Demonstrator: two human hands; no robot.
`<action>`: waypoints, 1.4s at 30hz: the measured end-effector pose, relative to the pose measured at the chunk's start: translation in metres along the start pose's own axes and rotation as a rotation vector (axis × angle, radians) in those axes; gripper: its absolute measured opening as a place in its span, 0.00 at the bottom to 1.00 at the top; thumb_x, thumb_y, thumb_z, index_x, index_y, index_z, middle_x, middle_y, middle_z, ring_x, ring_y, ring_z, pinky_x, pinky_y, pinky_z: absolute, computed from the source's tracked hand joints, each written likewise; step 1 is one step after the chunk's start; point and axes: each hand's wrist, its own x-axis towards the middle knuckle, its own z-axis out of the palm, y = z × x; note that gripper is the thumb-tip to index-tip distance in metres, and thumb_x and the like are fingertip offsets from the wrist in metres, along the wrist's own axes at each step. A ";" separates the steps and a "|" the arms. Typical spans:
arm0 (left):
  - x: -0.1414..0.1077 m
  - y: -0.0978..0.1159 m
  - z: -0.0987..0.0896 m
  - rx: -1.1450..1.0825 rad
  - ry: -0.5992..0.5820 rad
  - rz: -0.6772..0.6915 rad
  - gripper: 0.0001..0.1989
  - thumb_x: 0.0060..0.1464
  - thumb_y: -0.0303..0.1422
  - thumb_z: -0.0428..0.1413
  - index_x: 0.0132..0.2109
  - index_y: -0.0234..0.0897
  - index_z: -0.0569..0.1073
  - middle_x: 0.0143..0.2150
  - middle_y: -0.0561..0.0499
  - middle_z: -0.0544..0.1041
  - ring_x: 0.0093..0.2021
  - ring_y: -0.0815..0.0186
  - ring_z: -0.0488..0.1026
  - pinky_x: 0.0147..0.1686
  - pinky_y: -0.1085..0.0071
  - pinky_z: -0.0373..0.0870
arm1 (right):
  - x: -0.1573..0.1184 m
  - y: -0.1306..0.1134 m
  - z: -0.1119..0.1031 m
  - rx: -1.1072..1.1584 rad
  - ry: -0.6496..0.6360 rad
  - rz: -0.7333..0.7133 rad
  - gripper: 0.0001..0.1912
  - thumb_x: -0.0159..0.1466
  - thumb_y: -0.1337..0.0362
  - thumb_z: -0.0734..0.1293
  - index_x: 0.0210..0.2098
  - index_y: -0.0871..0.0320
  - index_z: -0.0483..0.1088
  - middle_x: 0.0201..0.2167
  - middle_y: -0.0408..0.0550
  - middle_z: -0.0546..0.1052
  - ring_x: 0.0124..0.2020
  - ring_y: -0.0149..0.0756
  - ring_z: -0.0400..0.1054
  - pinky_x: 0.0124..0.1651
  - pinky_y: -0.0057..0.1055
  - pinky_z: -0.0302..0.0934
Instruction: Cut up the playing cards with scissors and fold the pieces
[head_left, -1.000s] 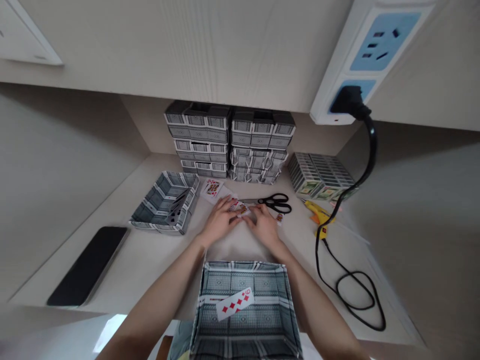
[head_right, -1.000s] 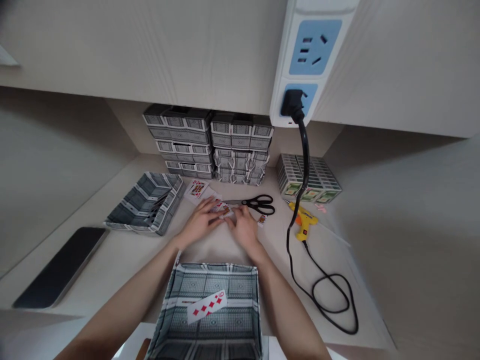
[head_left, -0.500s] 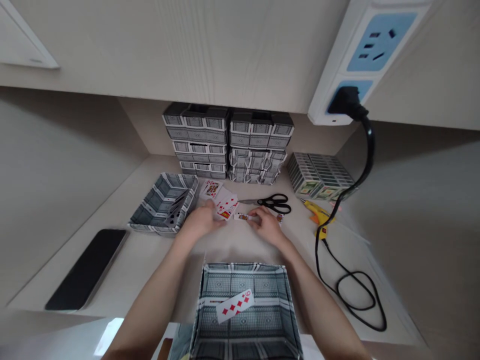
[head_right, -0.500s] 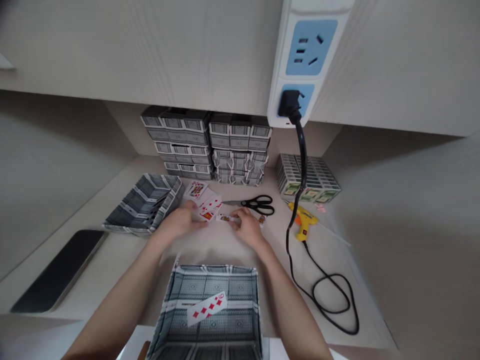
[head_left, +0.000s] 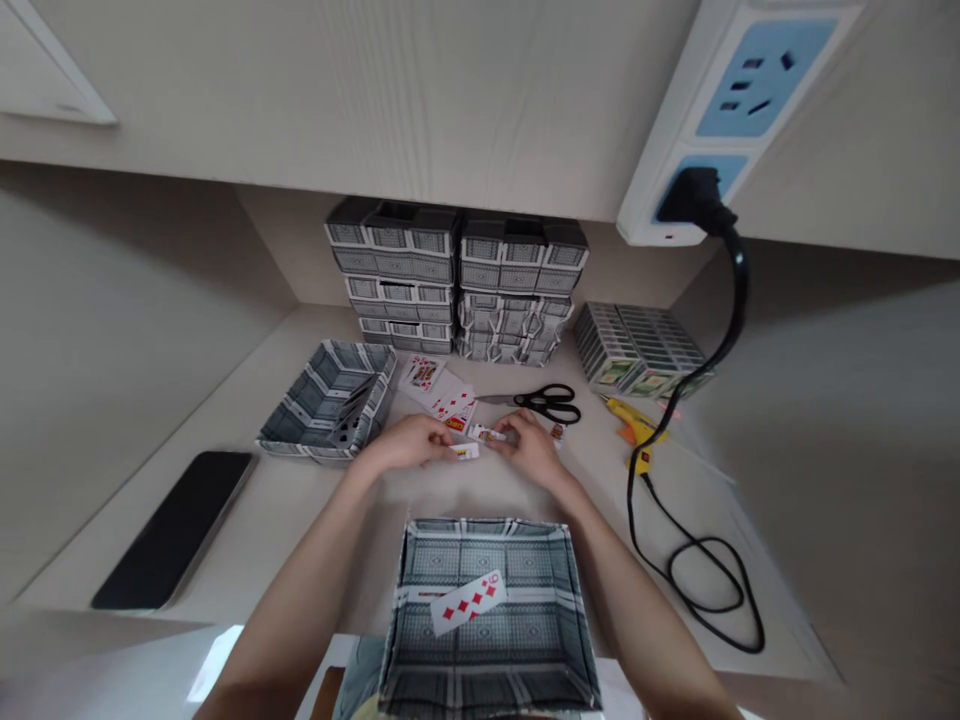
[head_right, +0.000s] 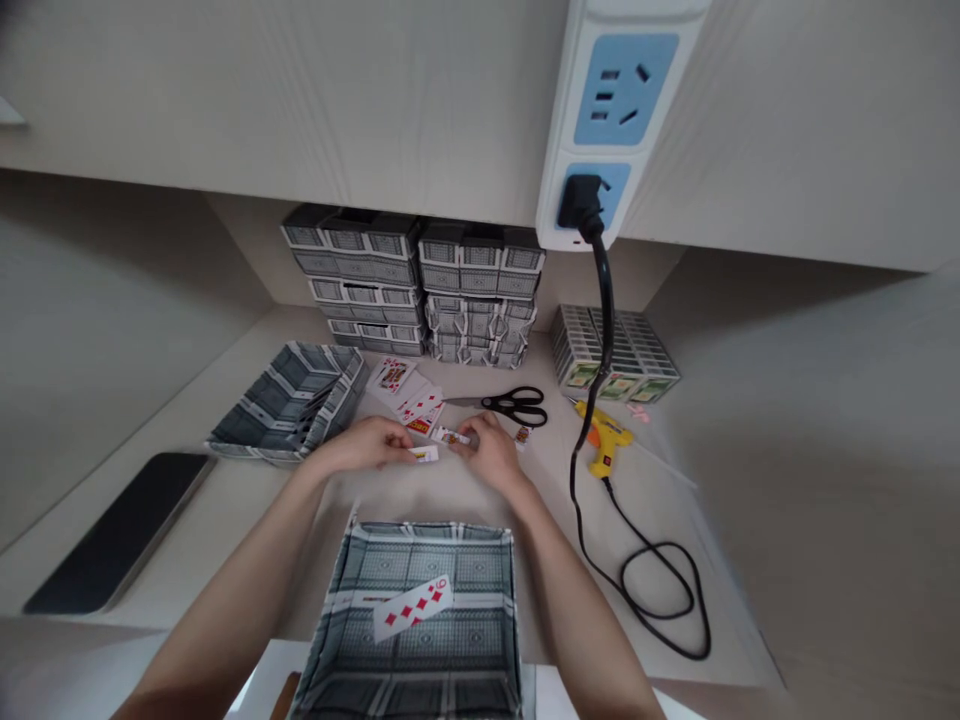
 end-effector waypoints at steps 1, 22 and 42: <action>0.001 0.001 0.002 -0.031 -0.018 0.041 0.15 0.44 0.43 0.53 0.30 0.36 0.74 0.22 0.55 0.71 0.20 0.71 0.65 0.20 0.77 0.57 | 0.000 0.000 0.000 0.006 0.006 -0.003 0.09 0.52 0.61 0.69 0.32 0.57 0.69 0.33 0.45 0.69 0.30 0.32 0.64 0.33 0.28 0.56; 0.014 0.019 0.037 0.414 0.363 0.168 0.17 0.51 0.45 0.50 0.45 0.42 0.69 0.31 0.52 0.76 0.30 0.65 0.72 0.29 0.74 0.60 | -0.007 0.006 -0.017 -0.496 0.011 0.121 0.21 0.63 0.55 0.55 0.23 0.59 0.71 0.25 0.55 0.75 0.26 0.39 0.68 0.28 0.30 0.54; 0.016 0.003 0.024 0.538 0.579 0.342 0.14 0.54 0.40 0.49 0.41 0.41 0.76 0.38 0.45 0.69 0.46 0.59 0.61 0.47 0.60 0.59 | -0.007 -0.011 -0.002 -0.151 0.059 -0.139 0.16 0.63 0.57 0.57 0.30 0.55 0.74 0.26 0.47 0.69 0.33 0.36 0.64 0.37 0.29 0.58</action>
